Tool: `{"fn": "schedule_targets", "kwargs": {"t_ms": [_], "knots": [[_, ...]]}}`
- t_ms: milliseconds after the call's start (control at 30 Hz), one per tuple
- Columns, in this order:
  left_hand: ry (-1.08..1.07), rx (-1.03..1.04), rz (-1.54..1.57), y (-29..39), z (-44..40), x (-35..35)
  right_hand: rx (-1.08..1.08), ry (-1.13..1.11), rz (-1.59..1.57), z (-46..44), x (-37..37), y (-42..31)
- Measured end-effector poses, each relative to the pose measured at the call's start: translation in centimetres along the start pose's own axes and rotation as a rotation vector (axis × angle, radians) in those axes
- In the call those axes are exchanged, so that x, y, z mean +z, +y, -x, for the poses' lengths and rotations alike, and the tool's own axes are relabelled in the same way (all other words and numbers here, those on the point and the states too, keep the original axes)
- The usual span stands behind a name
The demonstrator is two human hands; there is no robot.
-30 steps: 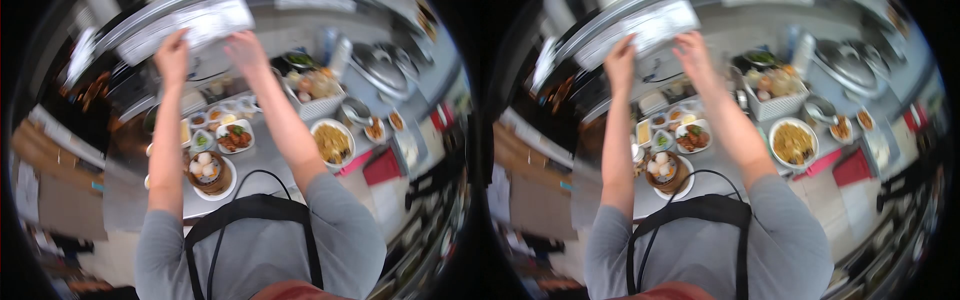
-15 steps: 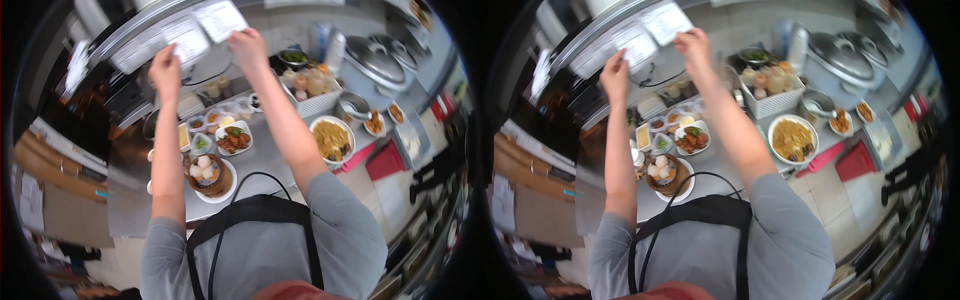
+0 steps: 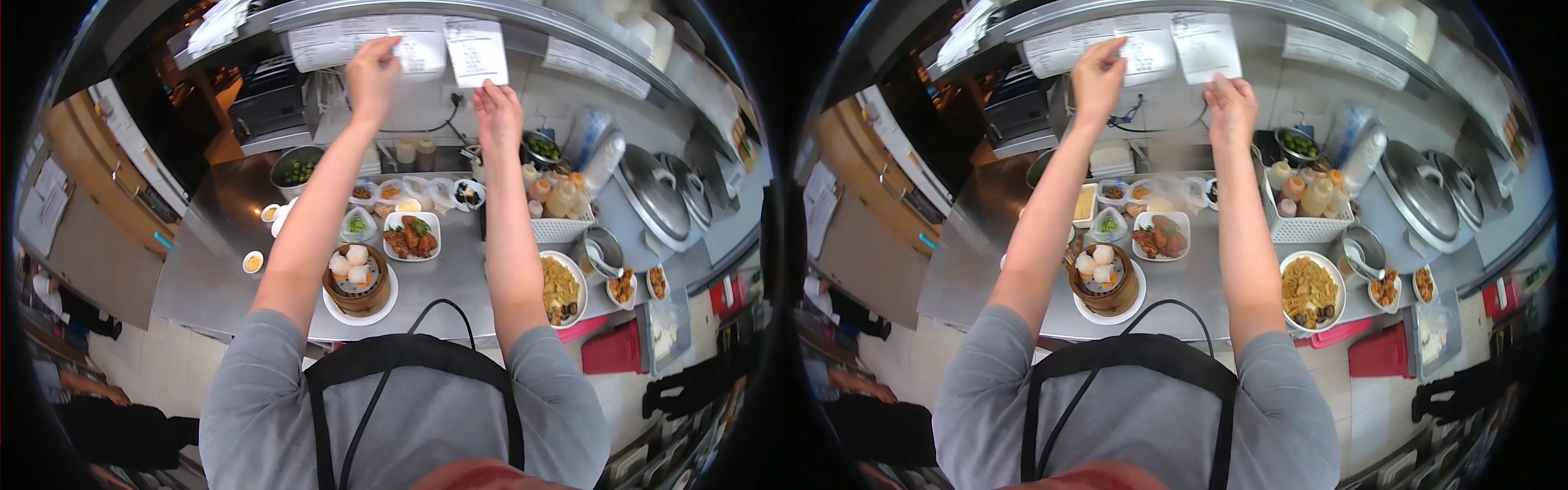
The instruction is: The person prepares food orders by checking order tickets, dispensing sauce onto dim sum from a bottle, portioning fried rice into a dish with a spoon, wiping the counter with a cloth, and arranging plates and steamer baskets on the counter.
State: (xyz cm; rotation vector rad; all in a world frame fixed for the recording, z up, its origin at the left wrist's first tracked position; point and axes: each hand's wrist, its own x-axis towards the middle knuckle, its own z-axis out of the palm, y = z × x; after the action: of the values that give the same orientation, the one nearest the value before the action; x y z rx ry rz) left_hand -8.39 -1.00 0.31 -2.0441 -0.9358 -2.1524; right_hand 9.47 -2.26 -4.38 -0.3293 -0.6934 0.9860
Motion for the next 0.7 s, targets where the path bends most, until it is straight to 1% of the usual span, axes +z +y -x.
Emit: {"fn": "schedule_targets", "kwargs": {"t_ms": [167,233,267,400,500,600,667,700], "knots": [[0.023,0.051,-0.008,-0.3,1.0,-0.1,0.06,0.023,-0.017,0.2,0.0,0.7],[-0.019,-0.037,0.089,-0.7,1.8,0.0,0.201,-0.008,-0.13,0.3,-0.5,1.3],[-0.047,-0.078,0.117,-0.9,2.2,0.1,0.233,-0.033,-0.165,0.5,-0.7,1.8],[-0.101,-0.153,0.171,-0.2,3.0,-0.6,0.252,-0.018,-0.131,2.0,-0.1,3.3],[-0.115,-0.153,0.191,-0.5,3.2,-1.0,0.193,0.046,-0.136,1.3,0.7,3.6],[-0.127,-0.173,0.229,-1.5,3.0,-1.8,0.111,0.049,-0.151,0.6,2.0,2.5],[-0.045,-0.109,0.139,-2.3,2.6,-2.8,0.069,0.027,-0.125,-0.4,1.5,2.5],[-0.057,-0.111,0.149,-2.7,2.4,-3.2,0.06,0.04,-0.123,-0.1,1.6,2.3]]}}
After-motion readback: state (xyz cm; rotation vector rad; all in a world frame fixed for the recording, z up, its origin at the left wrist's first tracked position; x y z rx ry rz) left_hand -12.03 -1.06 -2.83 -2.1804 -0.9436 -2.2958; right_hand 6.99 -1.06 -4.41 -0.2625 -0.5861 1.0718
